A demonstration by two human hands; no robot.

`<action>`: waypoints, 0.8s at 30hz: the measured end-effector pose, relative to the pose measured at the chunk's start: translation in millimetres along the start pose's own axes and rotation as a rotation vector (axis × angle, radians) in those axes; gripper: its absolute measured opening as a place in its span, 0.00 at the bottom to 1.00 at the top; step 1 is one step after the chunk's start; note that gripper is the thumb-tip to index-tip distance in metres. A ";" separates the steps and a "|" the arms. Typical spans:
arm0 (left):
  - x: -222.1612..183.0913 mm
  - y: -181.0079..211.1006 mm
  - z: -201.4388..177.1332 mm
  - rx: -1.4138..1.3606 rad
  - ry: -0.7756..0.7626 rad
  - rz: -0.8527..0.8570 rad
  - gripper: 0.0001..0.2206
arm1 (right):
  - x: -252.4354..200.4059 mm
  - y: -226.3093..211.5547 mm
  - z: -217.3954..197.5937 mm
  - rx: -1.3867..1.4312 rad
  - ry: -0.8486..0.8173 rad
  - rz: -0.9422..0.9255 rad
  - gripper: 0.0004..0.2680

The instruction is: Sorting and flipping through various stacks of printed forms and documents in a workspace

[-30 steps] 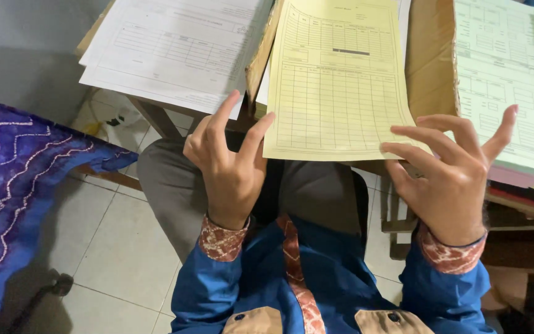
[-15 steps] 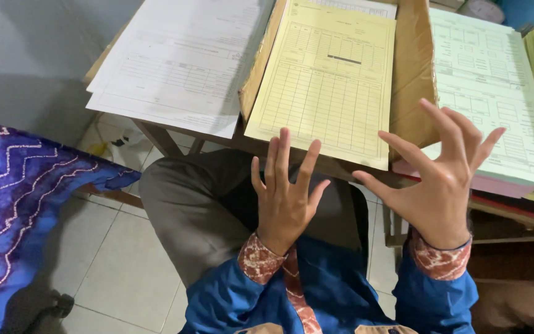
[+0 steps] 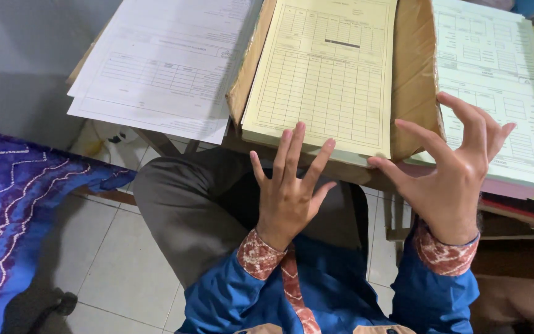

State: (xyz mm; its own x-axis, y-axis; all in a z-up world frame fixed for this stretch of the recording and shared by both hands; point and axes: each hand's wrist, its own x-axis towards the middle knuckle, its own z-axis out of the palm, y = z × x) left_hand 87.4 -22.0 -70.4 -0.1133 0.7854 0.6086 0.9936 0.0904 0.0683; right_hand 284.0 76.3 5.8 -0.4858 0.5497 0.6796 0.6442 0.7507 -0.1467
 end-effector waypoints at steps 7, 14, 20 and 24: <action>-1.5 -2.5 0.6 -0.040 -0.008 -0.001 0.39 | 1.7 -6.7 -4.0 0.018 -0.002 0.022 0.17; -10.2 4.1 -2.2 -0.052 0.055 -0.015 0.30 | -5.6 -7.4 -10.8 0.056 -0.035 0.005 0.19; -8.5 7.8 0.4 -0.052 0.023 -0.005 0.35 | -8.9 -7.0 -8.1 0.083 0.014 -0.003 0.19; -4.9 4.1 4.2 -0.027 0.023 -0.035 0.33 | -4.6 -10.7 -4.2 0.089 0.000 0.018 0.22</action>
State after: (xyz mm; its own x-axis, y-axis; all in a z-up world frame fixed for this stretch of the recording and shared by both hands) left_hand 92.0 -22.9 -76.5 -0.1477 0.7678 0.6234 0.9888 0.1006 0.1103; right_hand 281.8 64.2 7.2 -0.4748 0.5635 0.6761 0.5979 0.7702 -0.2221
